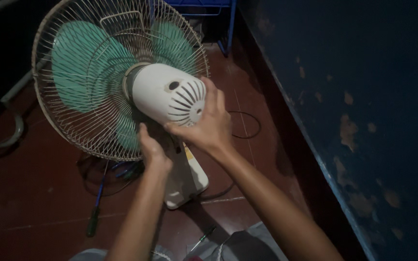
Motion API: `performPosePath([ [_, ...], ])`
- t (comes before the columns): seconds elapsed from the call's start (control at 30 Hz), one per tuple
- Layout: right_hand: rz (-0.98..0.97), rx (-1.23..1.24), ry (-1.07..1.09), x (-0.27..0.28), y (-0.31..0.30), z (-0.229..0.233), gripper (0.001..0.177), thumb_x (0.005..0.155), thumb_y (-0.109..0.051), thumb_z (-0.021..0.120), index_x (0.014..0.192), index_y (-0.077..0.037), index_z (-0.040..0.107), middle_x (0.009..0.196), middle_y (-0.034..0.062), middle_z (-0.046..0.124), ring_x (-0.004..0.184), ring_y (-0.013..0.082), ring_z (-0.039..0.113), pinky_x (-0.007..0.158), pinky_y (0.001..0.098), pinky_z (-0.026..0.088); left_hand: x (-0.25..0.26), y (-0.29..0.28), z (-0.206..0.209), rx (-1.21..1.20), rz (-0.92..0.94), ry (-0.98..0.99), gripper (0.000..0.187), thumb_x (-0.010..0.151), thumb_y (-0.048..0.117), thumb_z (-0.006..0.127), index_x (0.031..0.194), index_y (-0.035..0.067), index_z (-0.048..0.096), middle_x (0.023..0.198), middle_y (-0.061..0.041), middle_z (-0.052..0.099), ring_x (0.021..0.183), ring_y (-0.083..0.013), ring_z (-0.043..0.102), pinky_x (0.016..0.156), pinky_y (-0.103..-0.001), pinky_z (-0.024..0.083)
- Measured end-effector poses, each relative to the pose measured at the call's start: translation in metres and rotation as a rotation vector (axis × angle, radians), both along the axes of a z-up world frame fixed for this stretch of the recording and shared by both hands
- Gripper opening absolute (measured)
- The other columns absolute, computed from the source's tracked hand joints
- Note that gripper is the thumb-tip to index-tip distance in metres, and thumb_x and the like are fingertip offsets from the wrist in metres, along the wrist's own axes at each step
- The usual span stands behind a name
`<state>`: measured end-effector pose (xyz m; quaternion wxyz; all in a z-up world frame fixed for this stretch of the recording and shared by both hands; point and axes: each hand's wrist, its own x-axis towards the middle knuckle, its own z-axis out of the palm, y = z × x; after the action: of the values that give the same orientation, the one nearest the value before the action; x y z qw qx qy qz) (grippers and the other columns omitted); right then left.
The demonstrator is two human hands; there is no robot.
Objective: The person uses a screwdriver to remove the central cap of an electric fan, then detaches the front grille. They place the cap and grille on the floor, leaving the fan blades exposed.
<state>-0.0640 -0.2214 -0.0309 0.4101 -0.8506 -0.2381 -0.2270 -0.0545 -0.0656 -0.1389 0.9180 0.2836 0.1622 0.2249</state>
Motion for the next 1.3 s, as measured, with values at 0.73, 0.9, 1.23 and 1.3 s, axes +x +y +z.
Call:
performPosePath([
  [0.73, 0.811, 1.277, 0.756, 0.008, -0.134, -0.131, 0.084, 0.079, -0.048, 0.072, 0.148, -0.006, 0.051, 0.138, 0.0142, 0.058, 0.128, 0.0341, 0.055, 0.11, 0.053, 0.045, -0.056, -0.056, 0.02, 0.314, -0.651, 0.043, 0.04, 0.097, 0.025, 0.055, 0.13, 0.002, 0.056, 0.111, -0.015, 0.066, 0.096, -0.0253, 0.068, 0.08, -0.043, 0.063],
  [0.9, 0.557, 1.63, 0.887, 0.02, -0.105, -0.179, 0.073, 0.081, -0.053, 0.06, 0.136, -0.005, 0.059, 0.132, 0.0156, 0.065, 0.123, 0.0356, 0.059, 0.106, 0.0519, 0.048, -0.063, -0.045, 0.034, 0.71, -0.64, 0.213, 0.052, 0.085, 0.003, 0.053, 0.137, 0.003, 0.05, 0.12, -0.016, 0.065, 0.099, -0.0284, 0.07, 0.073, -0.038, 0.067],
  [1.23, 0.202, 1.54, 1.165, 0.077, -0.087, -0.288, 0.04, 0.098, -0.015, 0.046, 0.13, 0.003, 0.06, 0.128, 0.0193, 0.065, 0.116, 0.0327, 0.064, 0.089, 0.0476, 0.06, -0.064, -0.027, 0.007, 0.67, -0.525, 0.309, 0.063, 0.082, -0.003, 0.052, 0.145, 0.002, 0.048, 0.118, -0.02, 0.065, 0.096, -0.0325, 0.072, 0.069, -0.035, 0.067],
  [1.3, 0.131, 1.448, 1.174, 0.084, -0.101, -0.305, 0.037, 0.098, -0.012, 0.048, 0.128, 0.001, 0.064, 0.124, 0.016, 0.066, 0.11, 0.0274, 0.064, 0.081, 0.0395, 0.058, -0.073, -0.013, -0.003, 0.661, -0.54, 0.29, 0.066, 0.082, -0.002, 0.052, 0.148, 0.003, 0.048, 0.118, -0.021, 0.066, 0.095, -0.0296, 0.07, 0.068, -0.033, 0.065],
])
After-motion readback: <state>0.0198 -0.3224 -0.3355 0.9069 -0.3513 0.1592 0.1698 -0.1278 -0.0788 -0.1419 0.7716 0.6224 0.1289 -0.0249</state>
